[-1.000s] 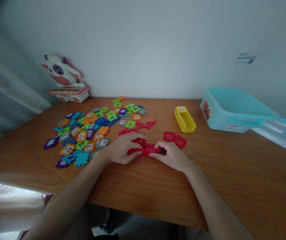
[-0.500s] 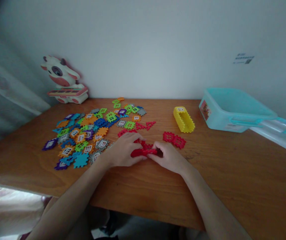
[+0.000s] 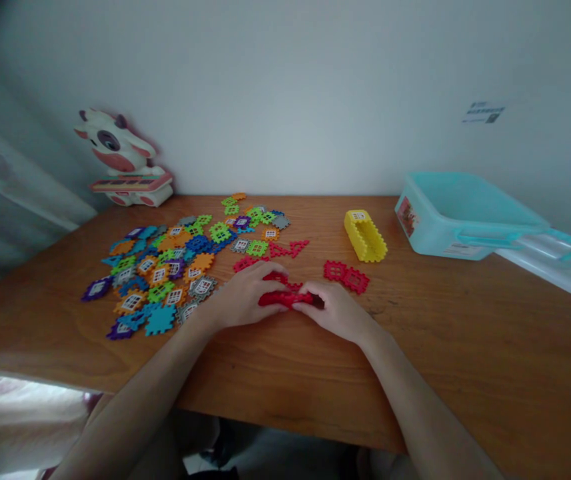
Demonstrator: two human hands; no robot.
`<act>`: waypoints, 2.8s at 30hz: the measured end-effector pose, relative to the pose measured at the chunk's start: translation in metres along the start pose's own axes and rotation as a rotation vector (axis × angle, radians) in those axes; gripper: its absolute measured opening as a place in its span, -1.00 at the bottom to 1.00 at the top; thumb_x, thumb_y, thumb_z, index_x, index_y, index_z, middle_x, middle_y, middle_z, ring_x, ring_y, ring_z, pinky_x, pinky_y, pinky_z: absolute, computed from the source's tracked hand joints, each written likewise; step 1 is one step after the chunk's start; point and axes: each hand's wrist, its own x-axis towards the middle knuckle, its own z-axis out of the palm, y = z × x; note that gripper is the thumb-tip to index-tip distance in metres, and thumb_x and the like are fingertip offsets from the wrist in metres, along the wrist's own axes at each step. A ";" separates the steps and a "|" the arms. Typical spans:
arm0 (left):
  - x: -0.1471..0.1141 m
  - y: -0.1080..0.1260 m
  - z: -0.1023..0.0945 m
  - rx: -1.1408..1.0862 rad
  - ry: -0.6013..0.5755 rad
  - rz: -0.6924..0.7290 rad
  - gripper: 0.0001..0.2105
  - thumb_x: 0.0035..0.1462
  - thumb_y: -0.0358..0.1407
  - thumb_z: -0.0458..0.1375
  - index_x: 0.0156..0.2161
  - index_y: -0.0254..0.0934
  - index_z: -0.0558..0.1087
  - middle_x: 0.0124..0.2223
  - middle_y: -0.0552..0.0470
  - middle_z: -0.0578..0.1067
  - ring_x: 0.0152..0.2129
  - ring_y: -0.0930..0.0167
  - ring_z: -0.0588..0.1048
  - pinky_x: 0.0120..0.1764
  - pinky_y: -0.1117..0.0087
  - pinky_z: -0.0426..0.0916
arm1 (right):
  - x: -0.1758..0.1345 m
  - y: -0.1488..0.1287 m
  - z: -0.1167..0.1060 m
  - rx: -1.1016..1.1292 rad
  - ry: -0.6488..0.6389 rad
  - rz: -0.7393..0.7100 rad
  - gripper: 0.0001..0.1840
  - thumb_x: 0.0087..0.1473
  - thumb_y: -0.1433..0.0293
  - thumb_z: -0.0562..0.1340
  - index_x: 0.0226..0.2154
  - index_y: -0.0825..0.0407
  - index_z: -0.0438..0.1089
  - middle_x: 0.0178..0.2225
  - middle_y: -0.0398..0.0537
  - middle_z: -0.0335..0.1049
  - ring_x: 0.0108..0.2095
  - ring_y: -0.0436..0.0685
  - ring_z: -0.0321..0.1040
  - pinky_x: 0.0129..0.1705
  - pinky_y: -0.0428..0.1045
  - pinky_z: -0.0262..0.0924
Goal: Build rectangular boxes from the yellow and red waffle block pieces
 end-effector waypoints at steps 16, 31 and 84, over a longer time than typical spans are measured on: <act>0.004 0.004 0.011 0.136 -0.051 -0.060 -0.77 0.27 -0.14 0.18 -0.17 -0.20 0.63 0.14 -0.12 0.47 0.01 0.17 0.51 0.13 0.09 0.37 | -0.001 0.015 0.002 -0.128 0.022 -0.102 -0.82 0.16 0.21 0.33 -0.22 -0.08 0.58 0.20 0.10 0.34 0.21 0.34 0.29 0.26 0.31 0.16; 0.005 0.004 0.008 0.126 -0.061 -0.061 -0.80 0.26 -0.20 0.18 -0.10 -0.16 0.59 0.06 -0.04 0.51 -0.08 0.24 0.54 0.03 0.20 0.42 | 0.003 0.012 0.007 -0.139 0.011 -0.151 -0.82 0.19 0.29 0.31 -0.14 -0.11 0.56 0.06 0.05 0.50 0.08 0.28 0.40 0.14 0.25 0.28; 0.002 -0.041 0.000 -0.776 0.162 -0.498 -0.56 0.23 0.09 0.11 -0.18 -0.27 0.56 -0.17 -0.05 0.61 -0.22 0.34 0.54 -0.11 0.34 0.41 | -0.015 0.057 -0.046 -0.694 0.318 0.190 -0.56 0.11 0.17 0.21 -0.01 0.02 0.46 0.07 0.21 0.43 0.06 0.48 0.37 0.01 0.36 0.30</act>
